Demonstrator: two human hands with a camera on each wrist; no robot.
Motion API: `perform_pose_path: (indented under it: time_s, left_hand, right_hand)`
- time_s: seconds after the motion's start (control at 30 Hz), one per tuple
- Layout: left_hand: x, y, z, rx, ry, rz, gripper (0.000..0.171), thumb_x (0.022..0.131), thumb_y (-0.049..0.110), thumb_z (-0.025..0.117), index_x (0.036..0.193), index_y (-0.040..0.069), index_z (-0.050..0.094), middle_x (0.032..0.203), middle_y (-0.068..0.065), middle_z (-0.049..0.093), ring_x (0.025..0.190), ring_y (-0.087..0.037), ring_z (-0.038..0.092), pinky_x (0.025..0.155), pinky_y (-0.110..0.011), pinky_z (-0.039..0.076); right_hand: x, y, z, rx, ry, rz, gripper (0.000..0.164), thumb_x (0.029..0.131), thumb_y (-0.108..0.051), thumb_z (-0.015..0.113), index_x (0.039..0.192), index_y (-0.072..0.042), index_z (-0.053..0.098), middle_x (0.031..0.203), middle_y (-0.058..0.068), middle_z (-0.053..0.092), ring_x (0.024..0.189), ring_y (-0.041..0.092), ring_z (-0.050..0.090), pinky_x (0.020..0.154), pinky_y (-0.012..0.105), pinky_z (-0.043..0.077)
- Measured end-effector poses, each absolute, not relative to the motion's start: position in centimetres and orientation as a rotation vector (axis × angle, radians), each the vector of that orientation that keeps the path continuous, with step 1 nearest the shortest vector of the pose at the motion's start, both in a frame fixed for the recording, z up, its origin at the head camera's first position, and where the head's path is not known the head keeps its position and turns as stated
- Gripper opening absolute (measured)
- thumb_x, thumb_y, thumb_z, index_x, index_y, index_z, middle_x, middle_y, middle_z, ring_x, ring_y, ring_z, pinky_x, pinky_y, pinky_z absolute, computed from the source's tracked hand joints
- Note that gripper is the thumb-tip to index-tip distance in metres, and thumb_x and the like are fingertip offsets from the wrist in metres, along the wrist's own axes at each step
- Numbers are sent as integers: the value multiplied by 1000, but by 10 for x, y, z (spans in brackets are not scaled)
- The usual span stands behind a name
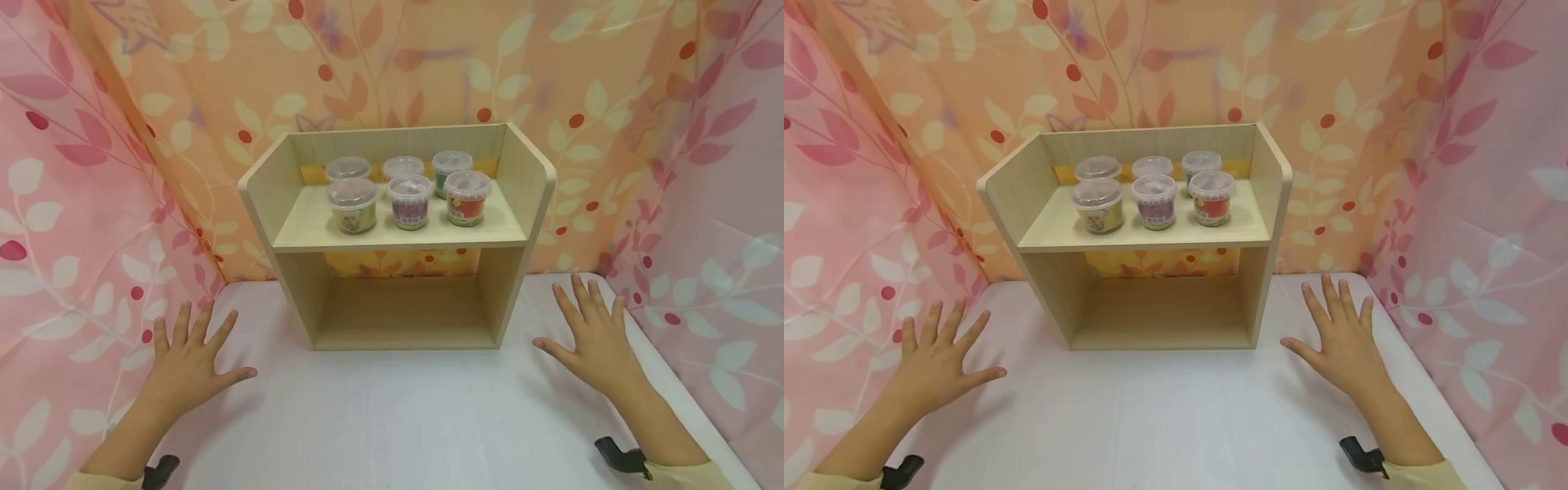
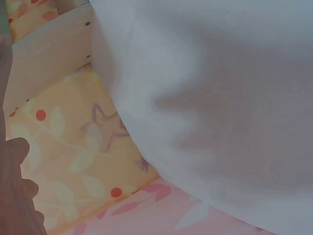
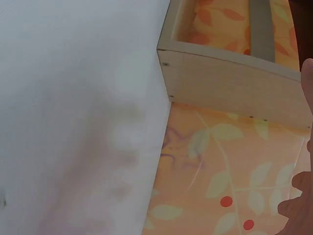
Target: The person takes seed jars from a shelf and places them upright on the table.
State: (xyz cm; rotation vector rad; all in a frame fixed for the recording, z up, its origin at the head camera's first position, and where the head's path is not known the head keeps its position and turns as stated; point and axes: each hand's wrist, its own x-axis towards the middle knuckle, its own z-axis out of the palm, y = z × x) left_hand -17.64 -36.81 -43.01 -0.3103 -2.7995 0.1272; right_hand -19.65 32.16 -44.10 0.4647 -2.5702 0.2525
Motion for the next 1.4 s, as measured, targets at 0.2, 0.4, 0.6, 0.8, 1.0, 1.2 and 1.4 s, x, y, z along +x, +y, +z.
perform_pose_path:
  time_s: [0.2,0.4,0.6,0.8,1.0,1.2,1.4]
  left_hand:
    - [-175,-365,-430,-298,-2812,90,114,76,88,59,163,22,28,171,-22,-2,153,-44,-23,113,-76,-19]
    - [-178,-364,-428,-277,-2804,33,113,76,86,61,163,22,29,170,-23,3,154,-47,-20,113,-77,-18]
    - [-177,-363,-424,-259,-2820,-1,114,77,85,62,164,22,24,170,-24,3,153,-48,-19,112,-77,-19]
    - [-174,-362,-420,-253,-2833,-78,113,79,82,64,164,20,23,170,-24,3,153,-53,-13,110,-79,-19]
    - [-175,-362,-416,-247,-2823,-144,114,79,79,67,165,20,20,170,-24,6,152,-56,-4,111,-80,-15]
    - [-177,-357,-412,-234,-2812,-205,114,79,76,70,165,19,20,167,-27,15,150,-58,5,113,-80,-10]
    - [-178,-353,-402,-248,-2804,-268,116,80,71,73,165,16,18,162,-32,21,148,-60,8,112,-82,-4]
  right_hand:
    - [-199,314,-441,456,-2588,390,109,83,-57,77,165,-16,18,171,16,10,158,40,3,117,74,-10]
    - [-204,304,-445,452,-2573,587,108,85,-49,80,165,-15,17,170,17,16,157,41,11,120,72,-5]
    - [-210,294,-449,416,-2577,811,104,87,-41,81,166,-19,16,171,14,16,156,42,16,122,69,6]
    - [-214,282,-448,357,-2547,999,102,87,-35,83,165,-21,20,168,17,26,151,47,26,115,73,25]
    - [-225,272,-452,350,-2470,1178,96,87,-27,83,164,-16,26,164,20,34,146,49,36,113,73,30]
    - [-233,261,-458,349,-2435,1372,93,93,-22,78,165,-21,20,166,14,31,148,43,36,113,68,33]
    - [-238,250,-463,372,-2325,1607,86,98,-13,71,165,-23,19,167,14,29,149,43,34,117,62,32]
